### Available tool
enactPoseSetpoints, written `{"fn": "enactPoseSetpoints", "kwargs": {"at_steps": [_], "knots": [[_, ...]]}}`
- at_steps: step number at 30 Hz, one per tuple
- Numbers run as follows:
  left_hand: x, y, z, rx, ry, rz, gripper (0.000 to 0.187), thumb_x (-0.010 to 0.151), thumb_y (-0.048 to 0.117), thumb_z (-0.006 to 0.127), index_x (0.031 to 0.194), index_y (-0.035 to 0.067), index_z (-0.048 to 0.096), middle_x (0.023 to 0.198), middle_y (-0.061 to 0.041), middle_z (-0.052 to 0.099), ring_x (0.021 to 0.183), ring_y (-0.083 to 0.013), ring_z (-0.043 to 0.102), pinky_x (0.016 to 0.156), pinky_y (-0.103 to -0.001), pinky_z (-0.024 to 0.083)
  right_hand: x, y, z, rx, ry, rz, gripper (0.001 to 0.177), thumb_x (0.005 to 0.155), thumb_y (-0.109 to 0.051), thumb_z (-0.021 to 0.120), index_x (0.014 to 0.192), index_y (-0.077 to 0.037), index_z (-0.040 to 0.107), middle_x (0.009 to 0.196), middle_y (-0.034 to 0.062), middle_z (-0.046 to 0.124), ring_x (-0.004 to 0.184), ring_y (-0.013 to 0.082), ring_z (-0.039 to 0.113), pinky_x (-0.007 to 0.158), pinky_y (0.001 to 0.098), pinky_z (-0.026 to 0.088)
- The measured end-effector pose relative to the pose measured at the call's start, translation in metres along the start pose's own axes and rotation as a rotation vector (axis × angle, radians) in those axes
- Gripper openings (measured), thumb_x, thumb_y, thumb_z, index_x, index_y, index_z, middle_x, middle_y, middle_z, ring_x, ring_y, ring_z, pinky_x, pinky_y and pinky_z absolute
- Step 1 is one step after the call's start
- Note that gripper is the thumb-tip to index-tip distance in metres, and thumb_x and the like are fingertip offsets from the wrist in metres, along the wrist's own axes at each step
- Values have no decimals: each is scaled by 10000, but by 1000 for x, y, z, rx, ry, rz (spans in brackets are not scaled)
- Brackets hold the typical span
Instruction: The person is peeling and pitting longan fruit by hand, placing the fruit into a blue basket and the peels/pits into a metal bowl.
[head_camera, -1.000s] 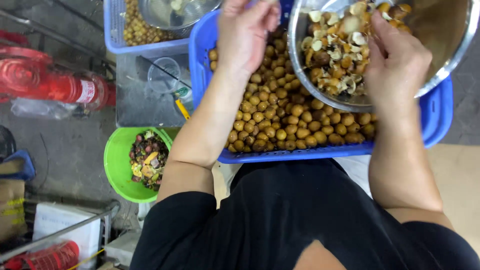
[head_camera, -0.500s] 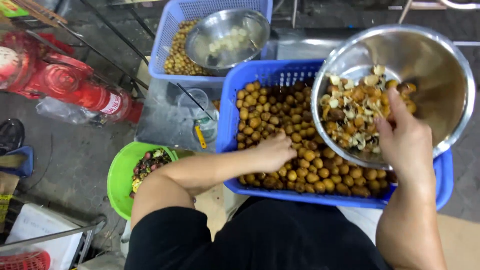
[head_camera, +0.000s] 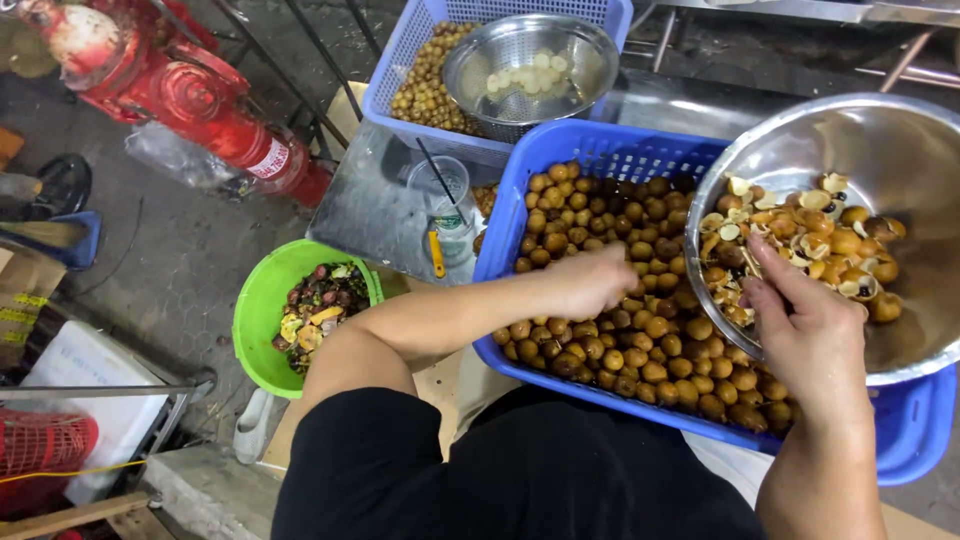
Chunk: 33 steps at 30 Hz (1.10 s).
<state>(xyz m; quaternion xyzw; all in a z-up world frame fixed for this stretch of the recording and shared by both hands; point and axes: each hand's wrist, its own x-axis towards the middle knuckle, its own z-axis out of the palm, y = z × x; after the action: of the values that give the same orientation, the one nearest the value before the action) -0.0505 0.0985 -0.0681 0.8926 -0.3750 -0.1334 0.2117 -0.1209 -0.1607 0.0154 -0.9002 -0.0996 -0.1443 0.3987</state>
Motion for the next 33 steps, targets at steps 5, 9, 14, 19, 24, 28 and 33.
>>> {"fn": "enactPoseSetpoints", "kwargs": {"at_steps": [5, 9, 14, 19, 24, 28, 33], "knots": [[23, 16, -67, -1088, 310, -40, 295, 818, 42, 767, 1092, 48, 656, 1062, -110, 697, 967, -223, 738, 853, -367, 660, -2, 4, 10, 311, -1, 297, 388, 1069, -24, 650, 1446, -110, 685, 908, 49, 720, 665, 64, 540, 628, 240, 466], [49, 42, -69, -1354, 419, 116, 316, 991, 16, 695, 1302, 12, 637, 1135, -162, 727, 964, -248, 736, 896, -357, 651, 8, -12, 11, 699, 47, 271, 444, 1071, 7, 584, 1508, -71, 593, 891, 30, 661, 662, 64, 511, 601, 205, 429], [71, 64, -46, -1436, 380, 339, 410, 1027, 20, 677, 1427, 25, 584, 1314, -87, 666, 1180, -174, 681, 1058, -329, 592, 11, -2, 6, 1016, 43, 261, 472, 1104, 8, 546, 1570, -72, 559, 877, 67, 618, 666, 86, 495, 580, 210, 404], [82, 49, -26, -1479, 384, 246, 307, 1075, 31, 679, 1371, -16, 613, 1076, -174, 710, 931, -208, 711, 883, -366, 641, 7, 7, 2, 1034, 13, 325, 467, 1083, 16, 536, 1542, -61, 573, 897, 108, 660, 648, 96, 492, 559, 214, 390], [71, 60, -36, -1298, 471, 266, 387, 982, 75, 725, 1357, 46, 632, 1247, -71, 635, 1106, -162, 688, 991, -311, 614, 12, 10, 11, 912, 11, 349, 477, 1063, 3, 542, 1533, -82, 561, 883, 90, 654, 645, 87, 515, 543, 209, 400], [62, 68, -48, -840, 696, 199, 418, 891, 120, 807, 1289, 86, 683, 1218, -59, 701, 1086, -138, 699, 977, -281, 610, 18, 16, 19, 856, -40, 408, 436, 1037, -3, 580, 1467, -60, 628, 841, 109, 662, 585, 87, 463, 494, 214, 361], [64, 76, -45, -683, 783, 220, 371, 904, 118, 798, 1254, 87, 676, 1161, -54, 697, 1030, -149, 711, 933, -252, 609, 17, -1, 17, 823, -12, 483, 430, 1027, -4, 595, 1449, -76, 644, 860, 92, 667, 584, 77, 474, 496, 206, 359]]}}
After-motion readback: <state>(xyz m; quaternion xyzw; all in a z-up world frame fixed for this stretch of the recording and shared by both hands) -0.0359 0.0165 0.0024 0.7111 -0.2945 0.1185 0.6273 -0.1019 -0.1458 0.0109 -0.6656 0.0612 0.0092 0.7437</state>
